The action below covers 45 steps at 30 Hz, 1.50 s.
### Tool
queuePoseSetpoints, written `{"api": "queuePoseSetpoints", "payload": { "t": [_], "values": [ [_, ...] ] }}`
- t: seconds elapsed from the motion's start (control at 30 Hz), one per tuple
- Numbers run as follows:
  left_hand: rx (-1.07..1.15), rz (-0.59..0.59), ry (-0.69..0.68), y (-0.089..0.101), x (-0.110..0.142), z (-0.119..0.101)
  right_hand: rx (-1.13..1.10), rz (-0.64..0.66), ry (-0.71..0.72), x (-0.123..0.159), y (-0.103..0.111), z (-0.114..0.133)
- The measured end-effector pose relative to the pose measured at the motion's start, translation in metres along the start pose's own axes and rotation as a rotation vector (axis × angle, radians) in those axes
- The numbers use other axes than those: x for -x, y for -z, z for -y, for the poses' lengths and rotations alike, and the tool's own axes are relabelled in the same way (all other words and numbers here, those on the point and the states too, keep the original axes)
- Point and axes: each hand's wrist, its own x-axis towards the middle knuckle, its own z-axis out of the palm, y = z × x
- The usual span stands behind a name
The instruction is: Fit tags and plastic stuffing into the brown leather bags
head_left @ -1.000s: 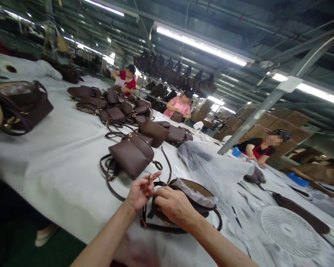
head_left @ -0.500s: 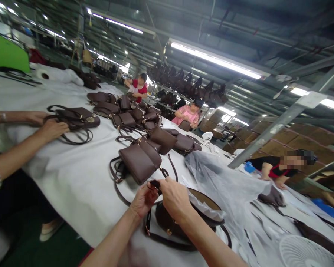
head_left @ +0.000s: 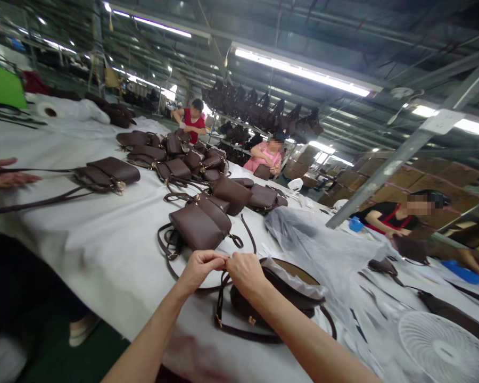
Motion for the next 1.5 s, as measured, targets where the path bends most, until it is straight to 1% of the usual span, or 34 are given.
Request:
{"api": "queuePoseSetpoints", "payload": {
  "t": [0.07,0.13,0.23,0.3,0.33,0.4,0.43,0.5,0.53,0.57,0.6,0.63,0.67,0.7,0.73,0.77,0.8,0.83,0.87,0.9,0.93,0.97,1.0,1.03,1.1,1.13,1.17,1.2,1.27,1.33,1.4,1.47,1.5],
  "values": [
    [-0.058,-0.030,-0.018,0.000,0.001,-0.002,-0.019,-0.009,-0.064,0.004,0.002,-0.008],
    [-0.110,-0.009,-0.023,-0.003,0.004,0.000,-0.039,-0.012,-0.092,0.010,0.004,-0.016],
    [-0.194,0.040,-0.020,-0.011,0.008,0.004,-0.096,-0.022,-0.081,0.024,0.004,-0.023],
    [-0.267,-0.009,-0.009,-0.009,0.011,0.002,-0.125,-0.091,-0.047,0.036,0.004,-0.029],
    [-0.307,-0.051,0.000,-0.004,0.014,0.000,-0.120,-0.152,-0.042,0.043,0.004,-0.033],
    [-0.386,-0.141,0.026,0.015,0.021,-0.007,-0.089,-0.254,-0.093,0.058,0.003,-0.043],
    [-0.418,-0.175,0.048,0.028,0.027,-0.010,-0.083,-0.265,-0.144,0.065,0.003,-0.049],
    [-0.472,-0.231,0.108,0.054,0.044,-0.015,-0.110,-0.212,-0.236,0.077,0.000,-0.060],
    [-0.477,-0.222,0.150,0.064,0.055,-0.016,-0.135,-0.180,-0.258,0.080,-0.002,-0.064],
    [-0.470,-0.192,0.193,0.071,0.067,-0.016,-0.157,-0.164,-0.264,0.082,-0.004,-0.068],
    [-0.469,-0.109,0.254,0.074,0.078,-0.016,-0.175,-0.165,-0.262,0.083,-0.006,-0.070],
    [-0.474,0.010,0.317,0.073,0.089,-0.015,-0.191,-0.180,-0.253,0.082,-0.008,-0.072],
    [-0.484,0.132,0.368,0.069,0.098,-0.014,-0.207,-0.205,-0.242,0.082,-0.009,-0.074],
    [-0.505,0.229,0.397,0.063,0.104,-0.014,-0.219,-0.240,-0.233,0.082,-0.011,-0.074],
    [-0.538,0.278,0.391,0.055,0.107,-0.013,-0.225,-0.291,-0.228,0.082,-0.012,-0.073],
    [-0.586,0.267,0.343,0.046,0.106,-0.013,-0.222,-0.355,-0.230,0.085,-0.013,-0.071],
    [-0.649,0.213,0.255,0.038,0.102,-0.012,-0.211,-0.430,-0.241,0.089,-0.016,-0.067],
    [-0.720,0.151,0.143,0.031,0.095,-0.011,-0.194,-0.504,-0.257,0.095,-0.019,-0.060],
    [-0.789,0.114,0.024,0.025,0.086,-0.008,-0.178,-0.563,-0.265,0.102,-0.024,-0.052],
    [-0.856,0.124,-0.084,0.020,0.076,-0.005,-0.171,-0.598,-0.249,0.110,-0.031,-0.041],
    [-0.918,0.177,-0.174,0.015,0.066,0.000,-0.176,-0.607,-0.213,0.118,-0.040,-0.029],
    [-0.979,0.254,-0.240,0.011,0.058,0.006,-0.191,-0.587,-0.161,0.125,-0.051,-0.016],
    [-1.042,0.339,-0.283,0.008,0.051,0.013,-0.218,-0.542,-0.106,0.131,-0.063,-0.002],
    [-1.110,0.409,-0.309,0.004,0.045,0.020,-0.247,-0.483,-0.086,0.136,-0.075,0.011],
    [-1.246,0.501,-0.332,0.000,0.040,0.032,-0.300,-0.345,-0.105,0.142,-0.095,0.034],
    [-1.298,0.532,-0.337,0.000,0.039,0.037,-0.327,-0.297,-0.124,0.142,-0.102,0.043],
    [-1.334,0.561,-0.344,0.000,0.040,0.040,-0.357,-0.273,-0.133,0.142,-0.107,0.052],
    [-1.352,0.591,-0.356,0.002,0.041,0.041,-0.389,-0.276,-0.136,0.141,-0.109,0.059],
    [-1.355,0.657,-0.384,0.006,0.046,0.038,-0.440,-0.330,-0.139,0.136,-0.109,0.071],
    [-1.361,0.734,-0.386,0.009,0.052,0.025,-0.456,-0.373,-0.165,0.127,-0.107,0.078],
    [-1.391,0.824,-0.346,0.007,0.060,0.006,-0.446,-0.387,-0.219,0.115,-0.104,0.079],
    [-1.405,0.916,-0.294,-0.002,0.067,-0.019,-0.475,-0.361,-0.304,0.104,-0.102,0.076],
    [-1.394,0.945,-0.281,-0.008,0.069,-0.033,-0.528,-0.344,-0.348,0.100,-0.101,0.073]
  ]
}}
